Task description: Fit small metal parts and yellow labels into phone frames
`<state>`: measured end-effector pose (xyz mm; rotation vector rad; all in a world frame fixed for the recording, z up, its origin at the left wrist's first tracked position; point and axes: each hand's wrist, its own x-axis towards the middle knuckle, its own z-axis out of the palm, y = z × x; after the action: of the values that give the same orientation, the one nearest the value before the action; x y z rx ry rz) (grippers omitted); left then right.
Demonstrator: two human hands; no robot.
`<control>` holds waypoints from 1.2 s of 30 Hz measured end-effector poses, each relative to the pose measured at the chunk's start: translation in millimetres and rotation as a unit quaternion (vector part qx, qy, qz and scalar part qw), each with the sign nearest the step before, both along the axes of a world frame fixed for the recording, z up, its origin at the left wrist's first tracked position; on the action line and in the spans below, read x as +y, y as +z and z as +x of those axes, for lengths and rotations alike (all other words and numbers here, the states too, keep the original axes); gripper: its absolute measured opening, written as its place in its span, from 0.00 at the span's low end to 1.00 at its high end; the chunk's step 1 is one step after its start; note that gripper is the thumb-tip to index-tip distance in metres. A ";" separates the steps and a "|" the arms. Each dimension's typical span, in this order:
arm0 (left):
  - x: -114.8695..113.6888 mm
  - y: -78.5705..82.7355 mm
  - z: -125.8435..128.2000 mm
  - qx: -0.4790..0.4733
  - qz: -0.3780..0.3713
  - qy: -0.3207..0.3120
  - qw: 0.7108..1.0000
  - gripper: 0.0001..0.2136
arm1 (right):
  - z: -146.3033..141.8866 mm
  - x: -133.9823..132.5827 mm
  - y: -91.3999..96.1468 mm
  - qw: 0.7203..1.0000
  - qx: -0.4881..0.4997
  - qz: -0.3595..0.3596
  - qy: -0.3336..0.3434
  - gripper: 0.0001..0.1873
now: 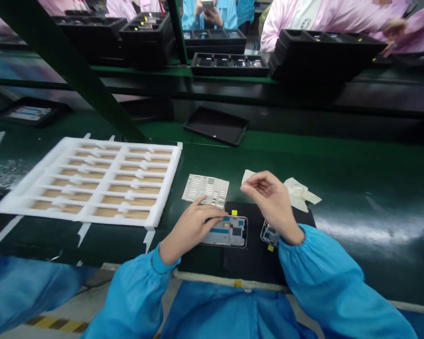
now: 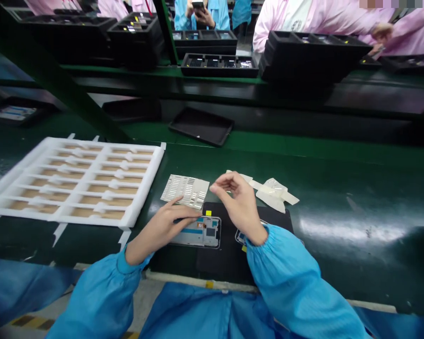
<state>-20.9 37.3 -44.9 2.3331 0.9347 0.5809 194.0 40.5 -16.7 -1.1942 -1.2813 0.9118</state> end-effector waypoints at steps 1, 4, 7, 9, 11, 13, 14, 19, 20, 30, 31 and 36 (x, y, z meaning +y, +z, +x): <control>-6.2 4.9 0.9 -0.009 0.027 0.007 1.000 0.08 | 3.6 -11.1 5.9 1.000 0.000 0.004 -0.012 0.07; -25.8 17.1 6.6 -0.018 0.126 0.032 0.991 0.08 | 10.2 -46.4 18.6 0.998 -0.052 0.032 -0.021 0.06; -40.8 20.6 14.8 -0.015 0.218 0.050 0.975 0.10 | 11.7 -72.1 21.7 0.987 -0.138 0.083 0.009 0.07; -46.4 19.0 18.7 -0.022 0.239 0.054 0.969 0.10 | 10.6 -79.1 18.5 0.976 -0.182 0.113 0.035 0.08; -49.4 16.7 19.7 -0.030 0.239 0.057 0.969 0.11 | 8.3 -79.2 13.0 0.967 -0.213 0.130 0.051 0.08; -51.1 14.7 17.6 -0.040 0.229 0.061 0.971 0.11 | 5.4 -75.9 7.5 0.961 -0.230 0.137 0.065 0.08; -51.7 13.7 15.5 -0.045 0.222 0.065 0.972 0.12 | 4.1 -73.9 5.3 0.960 -0.235 0.136 0.072 0.08; -54.3 6.0 0.8 -0.048 0.187 0.098 0.976 0.12 | 0.6 -68.5 1.0 0.951 -0.264 0.132 0.090 0.07; -55.0 4.1 -1.4 -0.054 0.184 0.105 0.976 0.11 | 0.3 -68.4 1.1 0.949 -0.269 0.137 0.092 0.07; -61.3 6.0 3.9 -0.098 0.180 0.112 0.972 0.06 | -7.5 -72.4 12.1 0.931 -0.321 0.101 0.138 0.05; -61.9 6.2 3.8 -0.096 0.182 0.109 0.973 0.06 | -7.4 -72.8 13.2 0.931 -0.324 0.092 0.142 0.06; -64.4 3.7 2.3 -0.088 0.199 0.094 0.971 0.08 | -5.9 -72.6 20.7 0.912 -0.363 0.090 0.166 0.05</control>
<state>-18.6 -27.1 -41.1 2.4958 1.0385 1.1264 188.1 -32.1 4.0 -1.2316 -2.1715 0.5638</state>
